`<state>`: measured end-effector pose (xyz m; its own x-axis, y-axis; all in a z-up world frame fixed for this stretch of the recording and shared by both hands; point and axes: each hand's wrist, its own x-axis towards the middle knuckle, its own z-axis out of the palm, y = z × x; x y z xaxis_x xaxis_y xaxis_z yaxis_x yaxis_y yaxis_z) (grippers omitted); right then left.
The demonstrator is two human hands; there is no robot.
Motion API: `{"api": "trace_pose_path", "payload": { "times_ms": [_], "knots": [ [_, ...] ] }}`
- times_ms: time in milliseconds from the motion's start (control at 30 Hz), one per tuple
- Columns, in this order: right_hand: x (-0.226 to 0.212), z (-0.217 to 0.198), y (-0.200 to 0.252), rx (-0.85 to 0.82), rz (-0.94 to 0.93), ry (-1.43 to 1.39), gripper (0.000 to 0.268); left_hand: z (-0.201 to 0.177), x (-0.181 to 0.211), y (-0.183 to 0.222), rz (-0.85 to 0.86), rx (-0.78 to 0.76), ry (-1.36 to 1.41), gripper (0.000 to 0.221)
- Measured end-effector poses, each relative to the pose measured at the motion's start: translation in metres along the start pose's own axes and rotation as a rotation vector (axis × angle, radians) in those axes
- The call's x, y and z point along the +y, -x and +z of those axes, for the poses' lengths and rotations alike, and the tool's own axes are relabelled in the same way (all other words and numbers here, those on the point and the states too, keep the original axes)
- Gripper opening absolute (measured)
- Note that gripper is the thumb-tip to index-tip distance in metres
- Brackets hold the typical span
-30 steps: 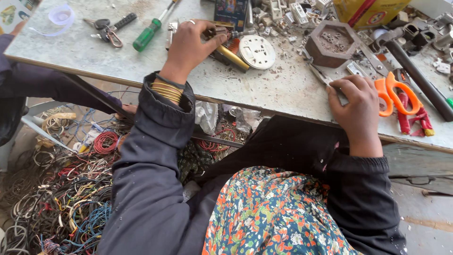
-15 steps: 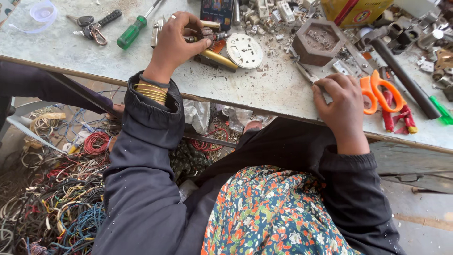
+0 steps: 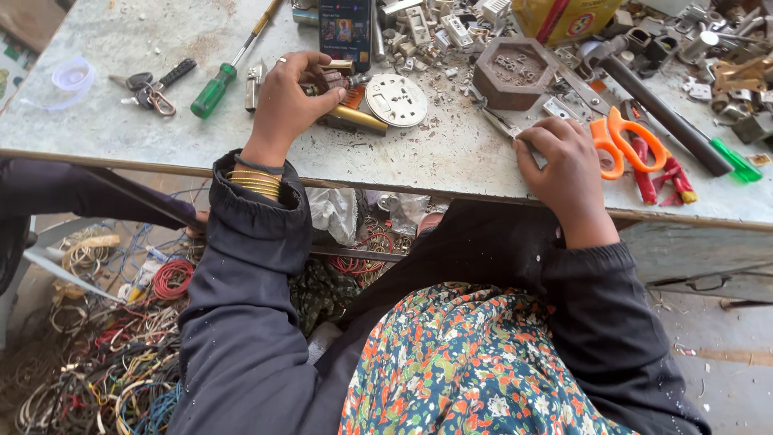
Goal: The person works at a cluttered workbench, using pliers, a hammer, and scissors to manipulate small metal and plastic electrical parts. They hammer a component held in pliers, cut a piece with scissors, and later use pliers to adjust a small cylindrical object with wires.
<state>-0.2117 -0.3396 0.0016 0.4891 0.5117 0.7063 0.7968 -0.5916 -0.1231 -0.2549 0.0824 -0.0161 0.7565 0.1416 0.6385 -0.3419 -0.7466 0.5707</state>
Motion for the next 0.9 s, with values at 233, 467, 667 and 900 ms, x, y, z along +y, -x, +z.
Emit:
{"api": "trace_pose_path", "payload": {
  "times_ms": [233, 467, 667, 900],
  "knots": [
    [0.0, 0.003, 0.0, 0.022, 0.011, 0.018, 0.008, -0.006, 0.004, 0.001, 0.176, 0.075, 0.159, 0.037],
    [0.004, 0.011, 0.006, 0.064, 0.062, 0.132, 0.012, -0.006, 0.006, 0.004, 0.277, 0.126, 0.485, 0.043],
    [0.005, 0.015, 0.005, 0.034, 0.107, 0.177, 0.012, -0.009, 0.007, 0.007, 0.367, 0.131, 0.49, 0.046],
    [0.008, 0.015, 0.005, 0.021, 0.118, 0.182, 0.014, 0.003, -0.006, 0.006, 0.366, 0.191, 0.617, 0.038]
  ]
}}
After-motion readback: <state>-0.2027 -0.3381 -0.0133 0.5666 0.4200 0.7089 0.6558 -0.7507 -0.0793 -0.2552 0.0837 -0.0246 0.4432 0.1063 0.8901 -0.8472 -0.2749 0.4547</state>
